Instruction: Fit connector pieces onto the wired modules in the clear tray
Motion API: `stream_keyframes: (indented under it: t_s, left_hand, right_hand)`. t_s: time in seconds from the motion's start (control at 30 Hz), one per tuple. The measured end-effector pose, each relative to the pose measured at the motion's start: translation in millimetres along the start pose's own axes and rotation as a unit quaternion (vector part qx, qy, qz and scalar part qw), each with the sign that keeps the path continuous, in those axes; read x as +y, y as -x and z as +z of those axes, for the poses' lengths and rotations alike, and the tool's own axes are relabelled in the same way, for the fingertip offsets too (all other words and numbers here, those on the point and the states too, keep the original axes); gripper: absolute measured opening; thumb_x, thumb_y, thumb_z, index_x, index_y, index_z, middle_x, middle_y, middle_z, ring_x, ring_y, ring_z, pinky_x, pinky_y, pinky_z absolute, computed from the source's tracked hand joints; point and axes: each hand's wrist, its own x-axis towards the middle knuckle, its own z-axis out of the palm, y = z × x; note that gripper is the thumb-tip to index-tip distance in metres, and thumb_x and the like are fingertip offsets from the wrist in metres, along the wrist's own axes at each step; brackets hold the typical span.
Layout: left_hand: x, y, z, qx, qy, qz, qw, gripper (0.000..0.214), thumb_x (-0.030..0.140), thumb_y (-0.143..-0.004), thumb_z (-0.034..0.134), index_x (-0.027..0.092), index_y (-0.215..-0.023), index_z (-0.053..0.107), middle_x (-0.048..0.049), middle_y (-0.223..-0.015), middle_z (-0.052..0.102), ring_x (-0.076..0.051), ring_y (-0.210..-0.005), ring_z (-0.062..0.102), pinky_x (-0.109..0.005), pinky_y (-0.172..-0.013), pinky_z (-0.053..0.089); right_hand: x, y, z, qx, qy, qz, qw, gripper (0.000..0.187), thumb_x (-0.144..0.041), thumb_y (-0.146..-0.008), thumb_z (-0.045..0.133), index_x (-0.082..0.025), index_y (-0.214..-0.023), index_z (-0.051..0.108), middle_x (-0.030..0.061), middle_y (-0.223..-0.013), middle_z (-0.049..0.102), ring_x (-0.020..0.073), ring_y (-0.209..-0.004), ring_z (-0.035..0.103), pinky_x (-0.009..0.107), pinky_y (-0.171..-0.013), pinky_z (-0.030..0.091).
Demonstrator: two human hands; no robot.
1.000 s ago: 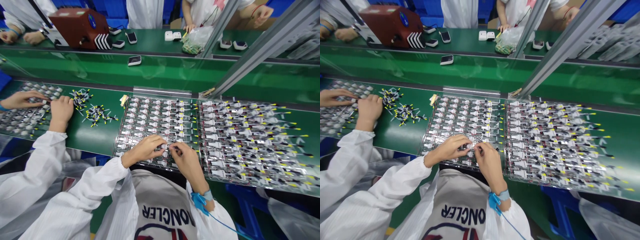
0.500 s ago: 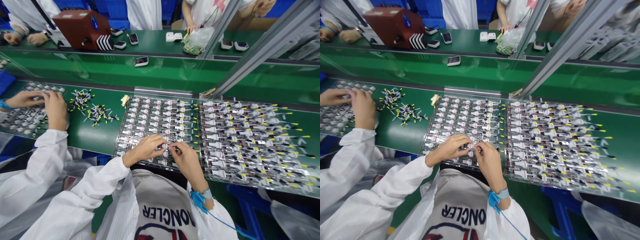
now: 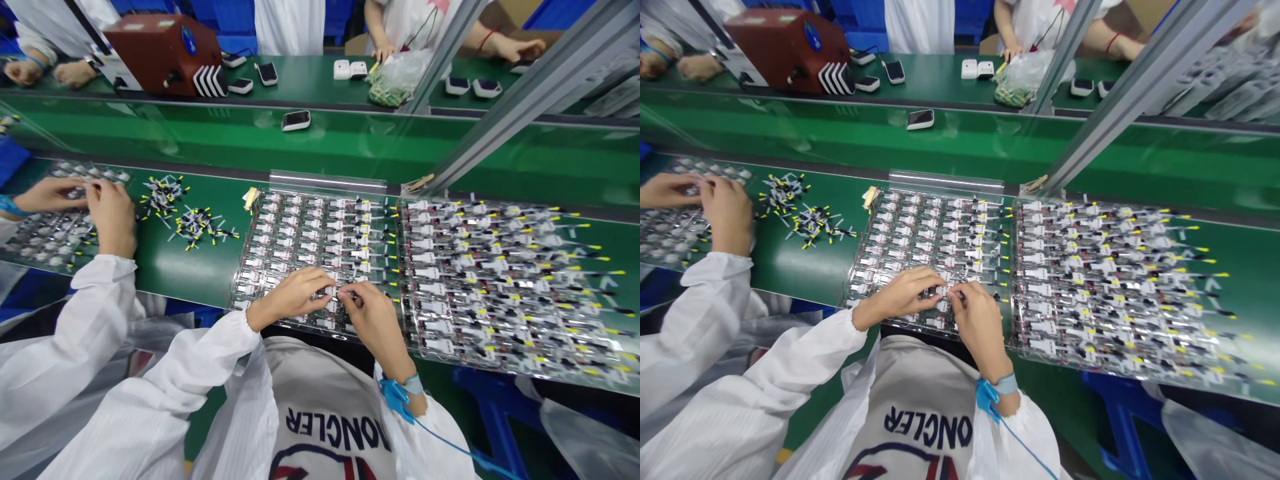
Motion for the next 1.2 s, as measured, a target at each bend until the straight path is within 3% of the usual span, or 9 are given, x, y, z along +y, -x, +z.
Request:
stream_keyframes:
  t_s: [0.4, 0.6, 1.0, 1.2]
  left_hand:
    - [-0.8, -0.9, -0.4, -0.027, -0.014, 0.010, 0.999, 0.026, 0.030, -0.104, 0.050, 0.014, -0.117, 0.066, -0.0101, -0.106, 0.069, -0.021, -0.097, 0.065, -0.034, -0.085, 0.054]
    - [-1.7, -1.8, -1.0, -0.022, 0.008, -0.008, 1.000, 0.024, 0.029, -0.100, 0.056, 0.016, -0.118, 0.066, -0.0088, -0.105, 0.069, -0.021, -0.097, 0.066, -0.034, -0.087, 0.054]
    - [-3.9, -2.3, -0.3, -0.040, -0.042, 0.014, 0.998, 0.023, 0.028, -0.101, 0.053, 0.015, -0.116, 0.064, -0.0092, -0.104, 0.067, -0.021, -0.096, 0.064, -0.033, -0.086, 0.053]
    - [21.1, -3.6, -1.4, -0.058, -0.119, 0.008, 0.991, 0.012, 0.018, -0.099, 0.055, 0.012, -0.105, 0.064, -0.0106, -0.099, 0.065, -0.024, -0.097, 0.063, -0.037, -0.089, 0.052]
  right_hand:
    - [-1.4, -3.8, -1.0, -0.023, 0.013, -0.006, 1.000, 0.026, -0.034, -0.096, 0.052, -0.021, -0.091, 0.074, 0.0060, -0.090, 0.070, 0.0190, -0.069, 0.059, 0.032, -0.069, 0.039]
    - [-3.4, -4.7, -7.7, -0.036, 0.026, 0.026, 0.999, 0.026, -0.039, -0.094, 0.052, -0.022, -0.093, 0.072, 0.0037, -0.078, 0.069, 0.0187, -0.061, 0.057, 0.030, -0.063, 0.036]
    - [-2.5, -6.8, -2.7, -0.037, 0.045, -0.018, 0.998, 0.026, -0.034, -0.096, 0.050, -0.022, -0.093, 0.073, 0.0044, -0.087, 0.068, 0.0191, -0.068, 0.058, 0.031, -0.068, 0.038]
    - [-5.3, 0.0, -7.8, -0.026, 0.104, -0.031, 0.994, 0.028, -0.036, -0.098, 0.050, -0.023, -0.101, 0.075, 0.0062, -0.096, 0.074, 0.0223, -0.073, 0.065, 0.033, -0.069, 0.043]
